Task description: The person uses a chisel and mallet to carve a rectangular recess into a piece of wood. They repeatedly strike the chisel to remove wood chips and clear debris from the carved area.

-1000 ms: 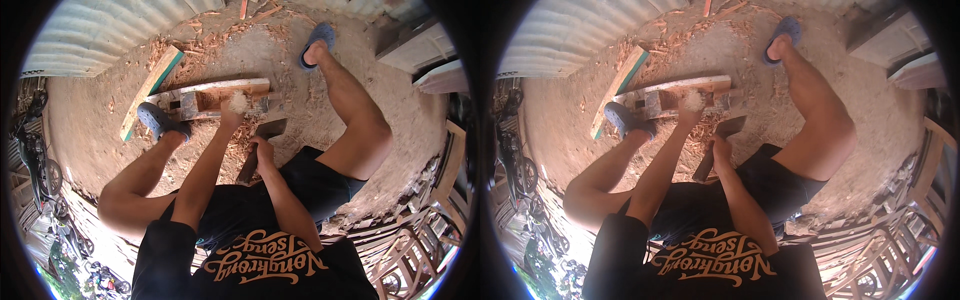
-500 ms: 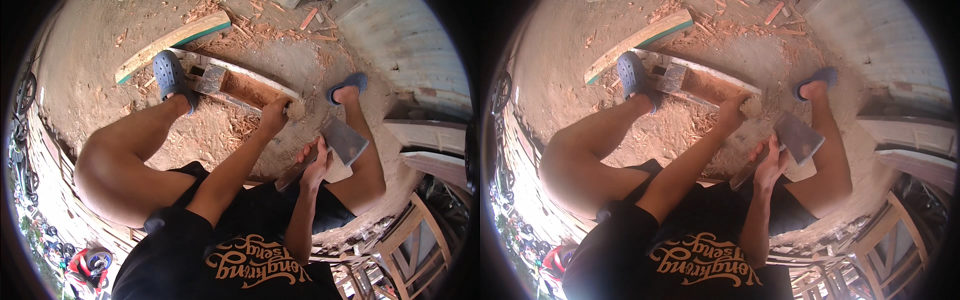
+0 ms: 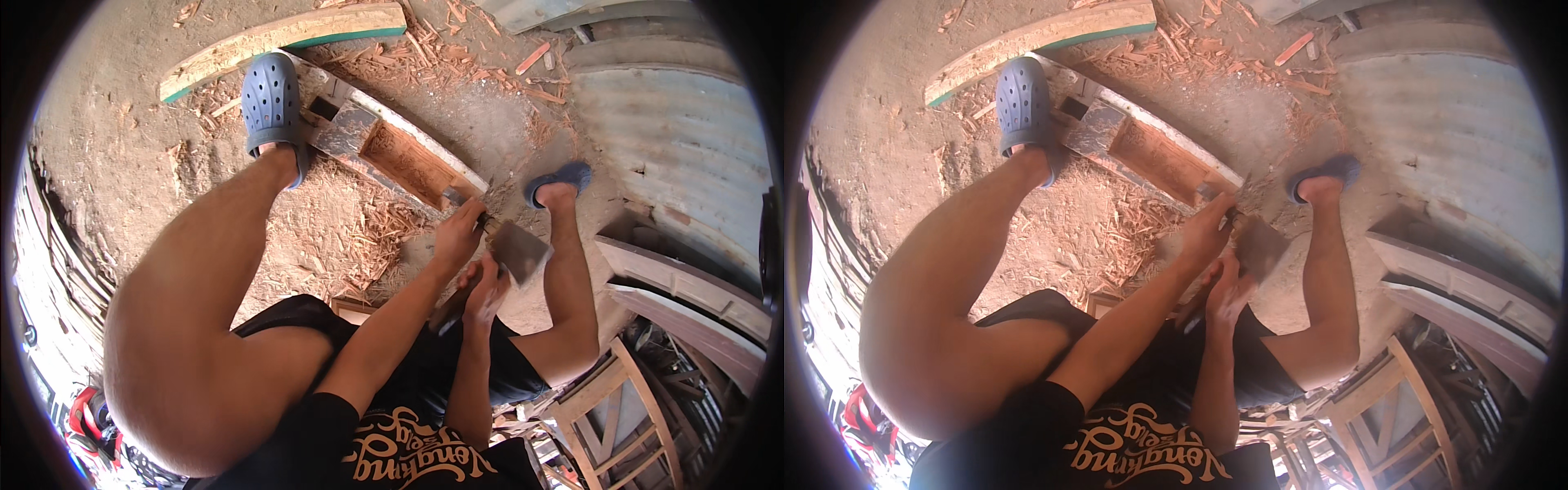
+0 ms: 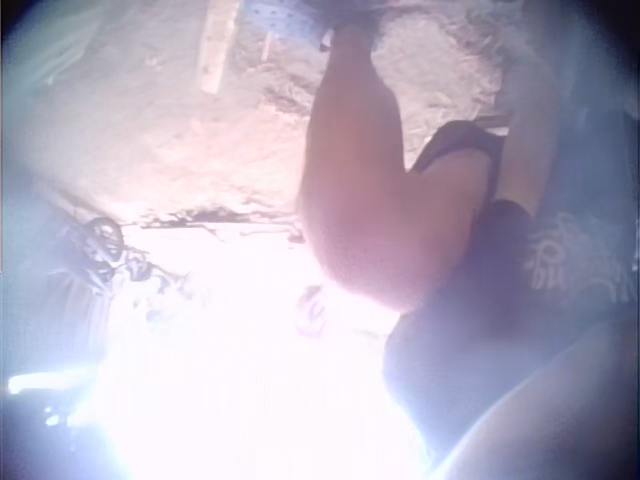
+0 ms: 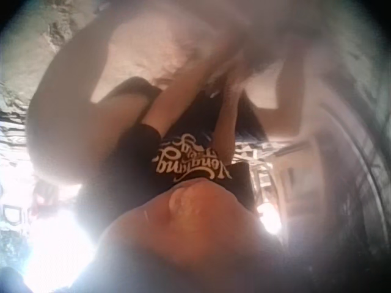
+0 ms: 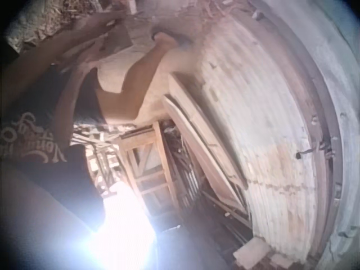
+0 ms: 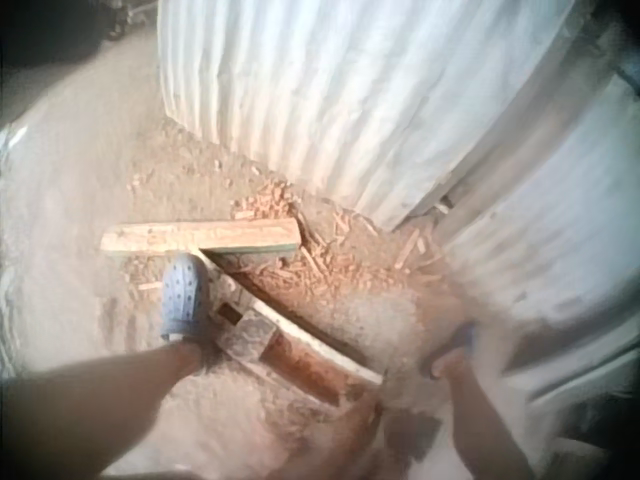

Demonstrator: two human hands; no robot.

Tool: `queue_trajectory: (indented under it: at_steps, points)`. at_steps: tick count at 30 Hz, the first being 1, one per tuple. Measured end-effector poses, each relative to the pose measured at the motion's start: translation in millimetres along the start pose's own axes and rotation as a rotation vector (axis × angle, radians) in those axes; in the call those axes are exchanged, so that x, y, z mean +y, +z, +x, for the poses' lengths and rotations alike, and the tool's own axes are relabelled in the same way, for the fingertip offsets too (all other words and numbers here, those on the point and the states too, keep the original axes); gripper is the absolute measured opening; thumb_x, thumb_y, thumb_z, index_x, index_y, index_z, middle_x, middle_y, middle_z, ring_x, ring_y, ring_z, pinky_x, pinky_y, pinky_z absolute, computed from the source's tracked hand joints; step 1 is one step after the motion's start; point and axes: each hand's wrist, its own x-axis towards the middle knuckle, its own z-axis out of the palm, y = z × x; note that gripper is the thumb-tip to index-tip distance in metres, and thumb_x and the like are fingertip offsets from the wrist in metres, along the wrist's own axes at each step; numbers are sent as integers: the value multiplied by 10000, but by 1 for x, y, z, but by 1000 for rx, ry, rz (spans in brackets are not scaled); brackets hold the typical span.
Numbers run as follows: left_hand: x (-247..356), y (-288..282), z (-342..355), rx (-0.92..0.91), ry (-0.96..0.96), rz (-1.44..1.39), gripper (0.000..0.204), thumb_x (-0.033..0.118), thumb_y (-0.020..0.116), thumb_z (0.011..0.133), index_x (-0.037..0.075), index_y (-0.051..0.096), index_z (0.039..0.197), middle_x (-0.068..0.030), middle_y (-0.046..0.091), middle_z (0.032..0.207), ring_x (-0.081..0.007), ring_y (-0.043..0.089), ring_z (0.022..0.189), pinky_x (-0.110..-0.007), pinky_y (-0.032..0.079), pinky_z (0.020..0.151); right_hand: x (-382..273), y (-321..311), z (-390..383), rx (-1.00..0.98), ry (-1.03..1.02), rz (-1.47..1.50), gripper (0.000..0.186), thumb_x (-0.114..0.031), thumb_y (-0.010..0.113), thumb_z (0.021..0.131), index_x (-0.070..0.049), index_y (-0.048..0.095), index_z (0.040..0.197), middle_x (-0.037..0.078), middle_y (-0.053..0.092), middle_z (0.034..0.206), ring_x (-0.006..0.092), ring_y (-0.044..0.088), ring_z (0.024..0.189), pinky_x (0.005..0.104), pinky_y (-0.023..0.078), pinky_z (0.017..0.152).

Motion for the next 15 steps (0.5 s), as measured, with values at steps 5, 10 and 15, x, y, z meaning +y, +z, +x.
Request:
queue_trajectory:
  at_steps: [5,10,15]
  points:
    - [-21,3,-18,-48,42,58,288,20,668,793,86,591,1062,-93,643,1131,-312,585,1174,-389,535,855,3,3,-8,130,-56,123,183,-213,529,948,-51,464,891,57,450,644,169,449,480,317,404,465]
    - [-25,1,-23,-43,78,82,278,10,630,808,80,601,1076,-84,634,1163,-297,569,1206,-388,536,871,11,-10,-6,117,99,23,177,-212,526,944,-53,475,886,52,447,638,168,456,481,316,402,461]
    - [-12,3,-11,43,66,101,321,-21,581,803,89,607,1104,-67,624,1186,-288,562,1219,-374,539,867,21,-18,-18,94,59,79,186,-201,534,941,-22,482,954,60,453,652,167,464,491,307,413,470]
